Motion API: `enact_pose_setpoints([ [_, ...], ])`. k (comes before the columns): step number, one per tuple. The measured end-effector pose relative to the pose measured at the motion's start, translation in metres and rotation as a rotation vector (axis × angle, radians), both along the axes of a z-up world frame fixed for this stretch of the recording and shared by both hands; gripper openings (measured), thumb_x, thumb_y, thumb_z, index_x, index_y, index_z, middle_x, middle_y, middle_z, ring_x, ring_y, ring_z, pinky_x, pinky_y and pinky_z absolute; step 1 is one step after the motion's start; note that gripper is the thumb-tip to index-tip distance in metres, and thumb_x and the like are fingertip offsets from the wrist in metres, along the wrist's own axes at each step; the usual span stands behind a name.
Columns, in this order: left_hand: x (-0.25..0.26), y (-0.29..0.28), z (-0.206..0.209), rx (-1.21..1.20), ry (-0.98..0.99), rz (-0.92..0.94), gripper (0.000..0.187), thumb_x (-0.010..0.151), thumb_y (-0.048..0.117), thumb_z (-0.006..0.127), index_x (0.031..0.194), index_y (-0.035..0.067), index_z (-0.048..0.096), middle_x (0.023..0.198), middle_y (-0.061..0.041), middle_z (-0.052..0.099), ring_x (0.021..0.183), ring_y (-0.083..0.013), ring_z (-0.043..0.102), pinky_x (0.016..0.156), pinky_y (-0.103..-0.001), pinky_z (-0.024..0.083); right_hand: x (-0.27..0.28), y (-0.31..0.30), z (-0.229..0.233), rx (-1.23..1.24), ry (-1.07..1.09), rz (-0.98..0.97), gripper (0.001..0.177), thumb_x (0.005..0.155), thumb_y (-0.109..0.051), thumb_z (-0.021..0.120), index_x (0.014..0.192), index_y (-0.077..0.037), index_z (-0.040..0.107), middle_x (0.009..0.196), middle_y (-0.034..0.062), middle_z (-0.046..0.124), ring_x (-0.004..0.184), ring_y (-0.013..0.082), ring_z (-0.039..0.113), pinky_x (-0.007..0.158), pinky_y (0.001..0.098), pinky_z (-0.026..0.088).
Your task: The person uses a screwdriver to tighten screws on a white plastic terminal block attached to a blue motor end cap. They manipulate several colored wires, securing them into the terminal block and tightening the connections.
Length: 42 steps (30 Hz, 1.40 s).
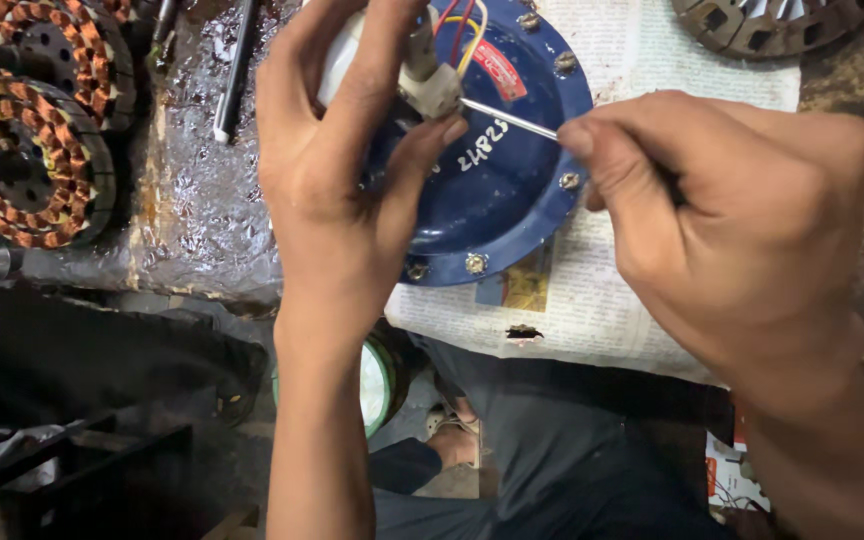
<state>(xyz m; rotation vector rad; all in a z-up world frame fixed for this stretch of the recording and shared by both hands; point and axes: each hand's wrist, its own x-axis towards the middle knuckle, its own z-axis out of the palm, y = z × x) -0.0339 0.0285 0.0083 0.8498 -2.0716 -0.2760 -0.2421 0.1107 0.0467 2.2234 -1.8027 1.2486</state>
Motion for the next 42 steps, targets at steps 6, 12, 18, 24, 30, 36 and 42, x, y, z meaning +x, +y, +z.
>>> enact_pose_setpoints([
  [6, -0.002, 0.002, 0.005, 0.024, 0.038, -0.024, 0.06, 0.103, 0.002, 0.085, 0.151, 0.019, 0.053, 0.154, -0.007, 0.05, 0.14, -0.0223, 0.051, 0.12, -0.031, 0.043, -0.001, -0.003, -0.002, -0.01, -0.113, 0.12, 0.023, 0.092, -0.007, 0.082, 0.101, 0.007, 0.066, 0.083, 0.0124, 0.067, 0.073, 0.0193, 0.07, 0.062, 0.0295, 0.05],
  [12, -0.001, 0.001, 0.012, 0.067, 0.04, -0.058, 0.055, 0.104, 0.001, 0.084, 0.149, 0.017, 0.056, 0.153, -0.007, 0.052, 0.141, -0.0226, 0.052, 0.12, -0.031, 0.044, 0.001, -0.004, -0.001, -0.091, -0.009, 0.09, 0.017, 0.094, -0.003, 0.084, 0.1, 0.006, 0.071, 0.084, 0.0171, 0.071, 0.069, 0.0223, 0.07, 0.055, 0.0315, 0.048],
  [18, -0.003, -0.002, 0.016, 0.118, 0.069, -0.096, 0.051, 0.104, 0.0, 0.082, 0.146, 0.014, 0.057, 0.152, -0.007, 0.051, 0.139, -0.0217, 0.052, 0.118, -0.031, 0.045, 0.002, -0.003, -0.004, 0.031, -0.101, 0.099, 0.018, 0.094, -0.005, 0.078, 0.106, 0.006, 0.072, 0.076, 0.0175, 0.071, 0.06, 0.0218, 0.069, 0.049, 0.0325, 0.048],
  [24, -0.002, -0.002, 0.019, 0.15, 0.106, -0.109, 0.049, 0.102, -0.004, 0.078, 0.144, 0.013, 0.059, 0.155, -0.011, 0.044, 0.145, -0.0239, 0.045, 0.123, -0.034, 0.04, -0.016, -0.004, -0.013, 0.136, -0.261, 0.154, 0.017, 0.101, -0.01, 0.076, 0.108, 0.003, 0.066, 0.086, 0.0088, 0.073, 0.074, 0.0112, 0.07, 0.067, 0.0253, 0.051],
  [30, -0.001, -0.002, 0.02, 0.157, 0.076, -0.122, 0.049, 0.102, -0.004, 0.078, 0.143, 0.013, 0.06, 0.152, -0.011, 0.045, 0.145, -0.0253, 0.046, 0.122, -0.035, 0.038, -0.01, -0.038, -0.013, 0.393, -0.77, 0.298, 0.028, 0.096, -0.02, 0.075, 0.114, 0.0, 0.067, 0.075, 0.0029, 0.065, 0.064, 0.0038, 0.059, 0.055, 0.0183, 0.042],
  [36, -0.002, -0.001, 0.021, 0.156, 0.09, -0.129, 0.05, 0.1, -0.004, 0.077, 0.143, 0.013, 0.059, 0.15, -0.011, 0.046, 0.147, -0.0259, 0.047, 0.121, -0.036, 0.04, 0.004, -0.061, -0.024, 0.486, -1.044, 0.279, 0.025, 0.092, -0.018, 0.078, 0.102, 0.002, 0.068, 0.067, 0.0062, 0.066, 0.046, 0.0045, 0.051, 0.037, 0.0185, 0.033],
  [42, -0.003, 0.0, 0.019, 0.186, 0.119, -0.142, 0.049, 0.101, -0.003, 0.076, 0.143, 0.015, 0.059, 0.149, -0.011, 0.046, 0.139, -0.0245, 0.049, 0.119, -0.035, 0.042, 0.004, -0.065, -0.028, 0.314, -1.212, 0.435, 0.024, 0.096, -0.008, 0.08, 0.109, 0.001, 0.063, 0.089, 0.0079, 0.074, 0.059, 0.0068, 0.063, 0.046, 0.0209, 0.044],
])
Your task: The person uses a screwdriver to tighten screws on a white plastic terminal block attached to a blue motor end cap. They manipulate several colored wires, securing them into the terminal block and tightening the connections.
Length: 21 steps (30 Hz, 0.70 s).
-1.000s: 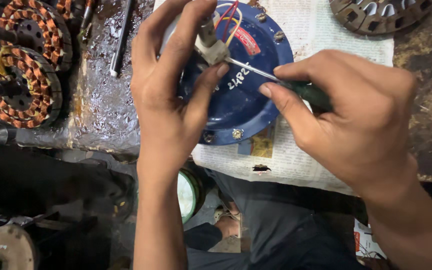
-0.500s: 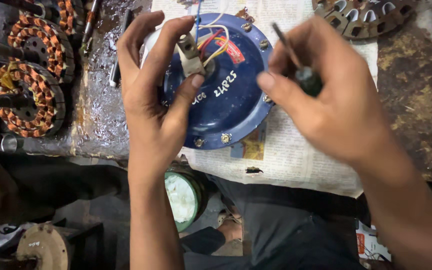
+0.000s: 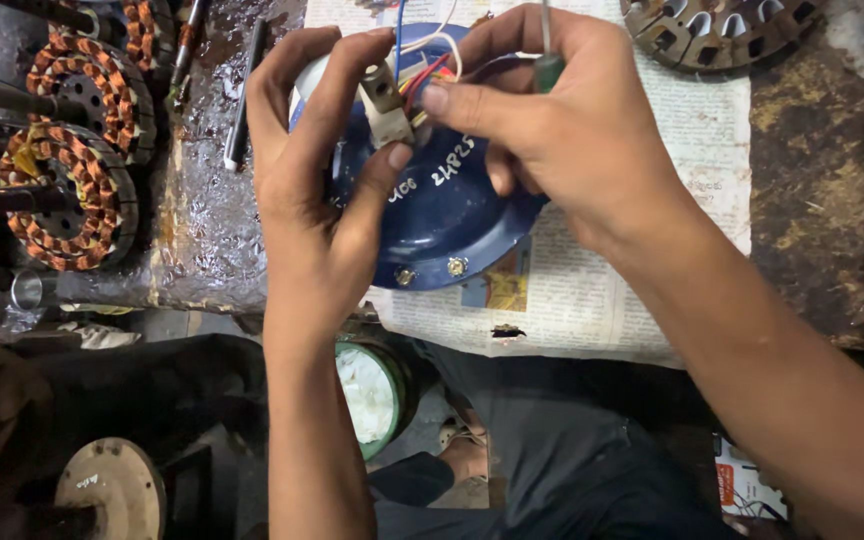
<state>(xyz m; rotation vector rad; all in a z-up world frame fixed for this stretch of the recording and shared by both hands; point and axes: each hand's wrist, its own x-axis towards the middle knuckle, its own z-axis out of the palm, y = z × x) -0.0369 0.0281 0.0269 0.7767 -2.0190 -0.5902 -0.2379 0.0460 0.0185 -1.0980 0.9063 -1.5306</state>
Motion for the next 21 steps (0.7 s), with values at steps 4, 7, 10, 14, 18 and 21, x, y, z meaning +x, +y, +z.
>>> enact_pose_setpoints([
  [4, 0.001, 0.0, 0.0, -0.055, -0.039, 0.019, 0.051, 0.1, -0.004, 0.077, 0.143, 0.014, 0.059, 0.149, -0.011, 0.048, 0.141, -0.0256, 0.047, 0.121, -0.036, 0.039, -0.001, 0.003, -0.001, 0.09, -0.028, -0.14, 0.026, 0.089, -0.003, 0.082, 0.107, -0.003, 0.064, 0.085, 0.0044, 0.07, 0.056, 0.0063, 0.059, 0.042, 0.019, 0.035],
  [7, 0.002, 0.0, -0.003, -0.055, -0.035, 0.015, 0.052, 0.099, -0.005, 0.076, 0.144, 0.015, 0.058, 0.151, -0.011, 0.047, 0.144, -0.0257, 0.045, 0.122, -0.036, 0.038, -0.007, 0.004, 0.001, 0.145, -0.123, -0.069, 0.024, 0.088, -0.001, 0.08, 0.106, -0.006, 0.065, 0.081, 0.0042, 0.069, 0.052, 0.0066, 0.057, 0.039, 0.0185, 0.03],
  [10, 0.003, -0.001, -0.006, -0.044, -0.021, 0.002, 0.054, 0.1, -0.006, 0.073, 0.147, 0.016, 0.057, 0.156, -0.012, 0.043, 0.148, -0.0263, 0.041, 0.125, -0.036, 0.036, -0.014, 0.005, 0.006, 0.15, -0.152, 0.016, 0.025, 0.089, -0.001, 0.074, 0.111, -0.005, 0.063, 0.082, 0.0033, 0.066, 0.052, 0.0068, 0.056, 0.038, 0.018, 0.028],
  [14, -0.004, 0.005, 0.003, -0.13, -0.103, 0.082, 0.055, 0.101, -0.003, 0.072, 0.151, 0.014, 0.054, 0.163, -0.014, 0.039, 0.153, -0.0293, 0.034, 0.129, -0.04, 0.029, -0.016, 0.005, 0.01, 0.105, -0.111, 0.037, 0.037, 0.087, 0.001, 0.069, 0.121, -0.004, 0.055, 0.086, 0.0043, 0.063, 0.055, 0.0057, 0.054, 0.04, 0.0179, 0.03],
  [18, -0.021, 0.012, 0.026, -0.317, -0.234, 0.121, 0.059, 0.095, 0.003, 0.07, 0.151, 0.01, 0.052, 0.162, -0.017, 0.042, 0.154, -0.0356, 0.033, 0.131, -0.046, 0.024, -0.016, 0.008, 0.011, -0.098, 0.11, -0.138, 0.05, 0.085, 0.006, 0.067, 0.129, -0.003, 0.047, 0.102, 0.0043, 0.064, 0.072, 0.0062, 0.06, 0.054, 0.0161, 0.043],
  [21, -0.03, 0.011, 0.039, -0.432, -0.386, 0.088, 0.054, 0.094, 0.001, 0.067, 0.146, 0.01, 0.057, 0.154, -0.013, 0.053, 0.154, -0.0343, 0.041, 0.127, -0.049, 0.024, -0.013, 0.014, 0.007, -0.313, 0.361, -0.257, 0.058, 0.089, 0.013, 0.069, 0.137, -0.002, 0.04, 0.116, 0.006, 0.06, 0.093, 0.0087, 0.067, 0.072, 0.0157, 0.052],
])
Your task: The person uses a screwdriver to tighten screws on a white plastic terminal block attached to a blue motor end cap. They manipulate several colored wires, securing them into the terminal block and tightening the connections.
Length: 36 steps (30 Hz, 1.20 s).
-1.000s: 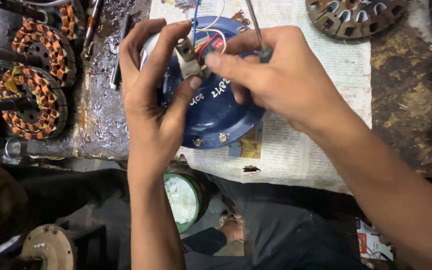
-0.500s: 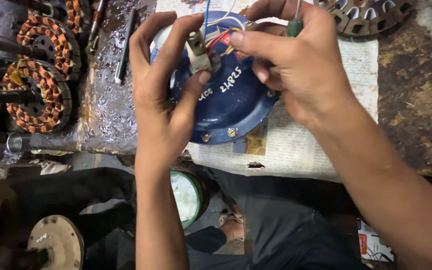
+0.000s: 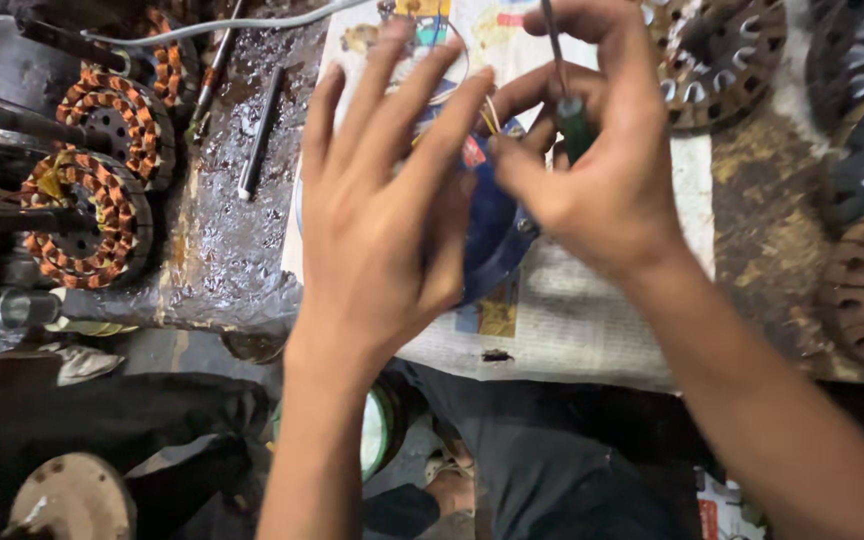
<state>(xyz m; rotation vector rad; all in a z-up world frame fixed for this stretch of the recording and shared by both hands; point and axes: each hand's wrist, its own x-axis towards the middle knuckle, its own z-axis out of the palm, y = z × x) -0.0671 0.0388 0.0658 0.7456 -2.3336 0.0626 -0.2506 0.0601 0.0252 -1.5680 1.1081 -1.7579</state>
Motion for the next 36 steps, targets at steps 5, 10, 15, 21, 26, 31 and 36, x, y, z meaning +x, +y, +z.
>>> enact_pose_setpoints([
  [5, -0.008, -0.02, 0.01, -0.012, -0.088, -0.077, 0.047, 0.093, 0.001, 0.065, 0.14, 0.006, 0.062, 0.129, -0.011, 0.065, 0.126, -0.0316, 0.058, 0.112, -0.049, 0.039, 0.002, 0.008, 0.001, -0.113, 0.26, -0.188, 0.059, 0.095, 0.014, 0.074, 0.138, -0.003, 0.038, 0.105, 0.0103, 0.07, 0.091, 0.0116, 0.068, 0.077, 0.0201, 0.052],
  [10, -0.009, -0.03, 0.009, -0.004, 0.01, -0.099, 0.023, 0.098, 0.009, 0.07, 0.121, 0.008, 0.07, 0.104, -0.006, 0.067, 0.103, -0.0279, 0.06, 0.093, -0.043, 0.044, 0.004, 0.012, -0.001, -0.187, 0.227, -0.279, 0.043, 0.101, 0.01, 0.078, 0.131, 0.002, 0.049, 0.11, 0.0127, 0.075, 0.095, 0.014, 0.073, 0.076, 0.0209, 0.056],
  [15, -0.011, -0.033, 0.004, 0.075, 0.15, -0.121, 0.017, 0.094, 0.008, 0.073, 0.112, 0.008, 0.073, 0.096, -0.005, 0.065, 0.096, -0.027, 0.06, 0.088, -0.043, 0.041, -0.001, 0.011, 0.003, -0.174, 0.28, -0.337, 0.023, 0.096, 0.007, 0.079, 0.116, 0.002, 0.07, 0.108, 0.0105, 0.076, 0.083, 0.0113, 0.073, 0.065, 0.0173, 0.047],
  [21, -0.013, -0.033, -0.01, 0.021, 0.197, -0.09, 0.022, 0.091, 0.007, 0.073, 0.112, 0.011, 0.073, 0.096, -0.004, 0.065, 0.097, -0.027, 0.059, 0.09, -0.043, 0.041, -0.007, 0.012, 0.001, -0.215, 0.372, -0.352, 0.011, 0.101, 0.002, 0.081, 0.11, -0.001, 0.076, 0.1, 0.0081, 0.075, 0.078, 0.0072, 0.068, 0.063, 0.0183, 0.046],
  [26, -0.012, -0.032, -0.012, -0.021, 0.217, -0.08, 0.017, 0.095, 0.01, 0.074, 0.112, 0.012, 0.073, 0.098, -0.004, 0.064, 0.098, -0.0273, 0.059, 0.092, -0.043, 0.041, -0.003, 0.012, 0.002, -0.177, 0.397, -0.392, 0.01, 0.098, 0.0, 0.08, 0.108, 0.0, 0.077, 0.097, 0.0094, 0.075, 0.067, 0.0081, 0.059, 0.056, 0.0193, 0.04],
  [31, -0.015, -0.026, -0.01, -0.018, 0.248, -0.076, 0.014, 0.094, 0.012, 0.074, 0.108, 0.01, 0.072, 0.098, -0.004, 0.065, 0.097, -0.027, 0.059, 0.094, -0.044, 0.042, -0.001, 0.01, 0.005, -0.242, 0.405, -0.391, 0.007, 0.1, 0.001, 0.076, 0.107, 0.001, 0.075, 0.099, 0.0107, 0.073, 0.078, 0.0122, 0.066, 0.066, 0.0219, 0.047],
  [36, -0.019, -0.023, -0.008, 0.022, 0.333, -0.099, 0.009, 0.097, 0.015, 0.076, 0.103, 0.011, 0.072, 0.094, -0.001, 0.066, 0.095, -0.0248, 0.058, 0.097, -0.043, 0.042, 0.0, 0.009, 0.004, -0.221, 0.354, -0.362, 0.004, 0.1, 0.0, 0.074, 0.102, 0.003, 0.075, 0.094, 0.0105, 0.074, 0.078, 0.0137, 0.067, 0.069, 0.0227, 0.049],
])
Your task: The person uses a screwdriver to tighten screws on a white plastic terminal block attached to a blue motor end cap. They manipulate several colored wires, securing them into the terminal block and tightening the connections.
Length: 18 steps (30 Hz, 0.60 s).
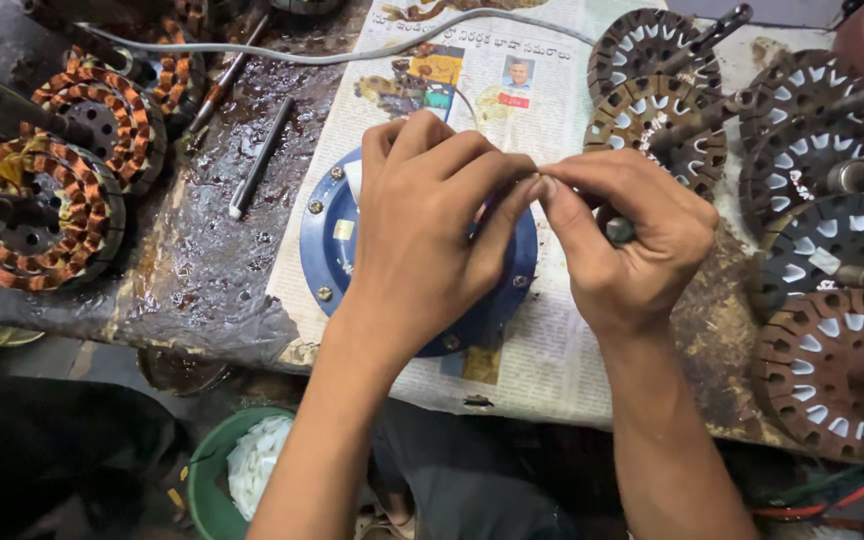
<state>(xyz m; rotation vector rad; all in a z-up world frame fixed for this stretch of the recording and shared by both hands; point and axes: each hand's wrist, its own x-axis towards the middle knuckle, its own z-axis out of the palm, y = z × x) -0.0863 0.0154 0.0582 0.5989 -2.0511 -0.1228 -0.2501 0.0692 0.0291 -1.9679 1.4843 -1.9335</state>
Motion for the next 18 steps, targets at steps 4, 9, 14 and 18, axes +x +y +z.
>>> enact_pose_setpoints([
  [4, 0.001, -0.004, -0.006, 0.042, 0.031, -0.062, 0.01, 0.094, 0.008, 0.076, 0.103, 0.008, 0.072, 0.094, -0.004, 0.066, 0.096, -0.0273, 0.057, 0.091, -0.04, 0.042, -0.008, 0.001, -0.005, 0.07, 0.006, 0.034, 0.008, 0.1, -0.002, 0.074, 0.095, 0.005, 0.073, 0.087, 0.0092, 0.07, 0.074, 0.0127, 0.063, 0.068, 0.0215, 0.046],
  [9, 0.005, -0.004, -0.014, -0.02, 0.047, -0.082, 0.017, 0.093, 0.002, 0.075, 0.108, 0.006, 0.07, 0.101, -0.005, 0.067, 0.097, -0.0274, 0.057, 0.091, -0.039, 0.045, -0.009, -0.004, -0.012, 0.253, -0.179, 0.158, 0.015, 0.101, -0.008, 0.065, 0.092, 0.004, 0.068, 0.078, 0.0043, 0.064, 0.068, 0.0086, 0.054, 0.063, 0.0215, 0.041],
  [14, 0.005, -0.006, -0.019, -0.036, 0.055, -0.096, 0.023, 0.09, -0.002, 0.075, 0.112, 0.004, 0.069, 0.106, -0.006, 0.067, 0.097, -0.0276, 0.058, 0.09, -0.038, 0.049, -0.008, -0.011, -0.018, 0.477, -0.591, 0.354, 0.018, 0.102, -0.011, 0.06, 0.088, 0.0, 0.066, 0.073, 0.0003, 0.06, 0.061, 0.0055, 0.05, 0.053, 0.0212, 0.038],
  [18, 0.006, -0.006, -0.021, -0.028, 0.048, -0.079, 0.022, 0.091, -0.002, 0.075, 0.111, 0.004, 0.069, 0.105, -0.007, 0.066, 0.095, -0.0284, 0.058, 0.087, -0.038, 0.049, -0.007, -0.009, -0.014, 0.448, -0.759, 0.434, 0.03, 0.104, -0.016, 0.059, 0.078, -0.003, 0.068, 0.071, 0.0035, 0.065, 0.054, 0.0072, 0.056, 0.044, 0.0213, 0.039],
])
